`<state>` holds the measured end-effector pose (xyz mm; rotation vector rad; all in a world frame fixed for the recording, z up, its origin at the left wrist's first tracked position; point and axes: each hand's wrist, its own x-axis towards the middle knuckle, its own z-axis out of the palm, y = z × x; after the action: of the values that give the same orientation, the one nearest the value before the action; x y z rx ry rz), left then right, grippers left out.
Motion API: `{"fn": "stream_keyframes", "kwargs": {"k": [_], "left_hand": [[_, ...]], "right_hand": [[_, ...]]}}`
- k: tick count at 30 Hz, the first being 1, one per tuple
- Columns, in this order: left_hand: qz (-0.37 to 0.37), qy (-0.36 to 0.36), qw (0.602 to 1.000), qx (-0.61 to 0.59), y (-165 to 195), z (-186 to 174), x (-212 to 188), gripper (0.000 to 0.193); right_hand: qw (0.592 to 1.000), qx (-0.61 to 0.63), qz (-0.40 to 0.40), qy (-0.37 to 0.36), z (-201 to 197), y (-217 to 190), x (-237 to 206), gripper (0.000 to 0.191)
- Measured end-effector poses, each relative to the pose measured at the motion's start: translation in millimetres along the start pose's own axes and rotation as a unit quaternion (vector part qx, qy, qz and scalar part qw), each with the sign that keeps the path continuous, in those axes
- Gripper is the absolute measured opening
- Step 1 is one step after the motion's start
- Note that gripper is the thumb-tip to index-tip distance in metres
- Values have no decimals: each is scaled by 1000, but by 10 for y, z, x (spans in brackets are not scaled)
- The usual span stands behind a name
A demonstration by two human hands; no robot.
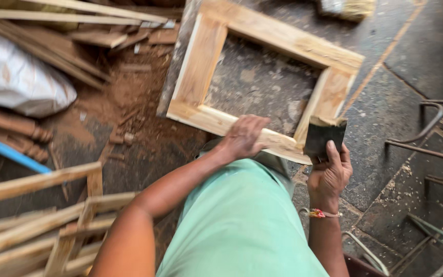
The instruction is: The person sands a rectangular wooden frame using a sanding block held in the right hand. They systematically smooth the edges and corners of the frame, frequently rotating and flipping the object to access different sides. The person also uses their left hand to wipe away dust from the frame's surface during the process.
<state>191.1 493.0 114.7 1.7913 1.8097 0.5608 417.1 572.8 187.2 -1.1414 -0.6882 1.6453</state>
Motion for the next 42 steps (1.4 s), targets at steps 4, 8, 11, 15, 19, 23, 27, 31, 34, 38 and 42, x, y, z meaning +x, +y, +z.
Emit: {"fn": "stream_keyframes", "kwargs": {"k": [4, 8, 11, 15, 19, 23, 27, 31, 34, 38, 42], "left_hand": [[3, -64, 993, 95, -258, 138, -148, 99], [-13, -164, 973, 164, -376, 336, -212, 94], [22, -85, 975, 205, -459, 434, -233, 85], [32, -78, 979, 185, -543, 505, -287, 80], [32, -37, 987, 155, -570, 514, -364, 85], [22, 152, 979, 133, -568, 368, -596, 72], [-77, 130, 986, -74, -537, 128, -1068, 60], [-166, 250, 947, -113, -541, 128, -1619, 37], [-346, 319, 863, -186, -687, 377, -2070, 40], [-522, 326, 730, -299, -798, 876, -2740, 46], [-626, 319, 635, -321, -694, 1254, -3223, 45]], "right_hand": [[997, 17, -9, 78, -85, -199, -215, 32], [992, 72, 7, 103, -221, -169, -425, 39], [990, 85, 41, 108, -310, -44, -511, 32], [994, 82, 71, 6, -245, 106, -523, 29], [991, 61, 109, -54, 82, 172, -492, 30], [979, -22, 166, -120, 567, 261, -337, 38], [921, -164, 143, -322, 1113, 501, -9, 44], [696, -460, -140, -533, 1717, 930, 316, 34], [426, -577, -383, -582, 2060, 1324, 376, 40], [277, -548, -488, -620, 2273, 1849, 303, 45], [204, -521, -539, -630, 2301, 1851, 319, 44]]}}
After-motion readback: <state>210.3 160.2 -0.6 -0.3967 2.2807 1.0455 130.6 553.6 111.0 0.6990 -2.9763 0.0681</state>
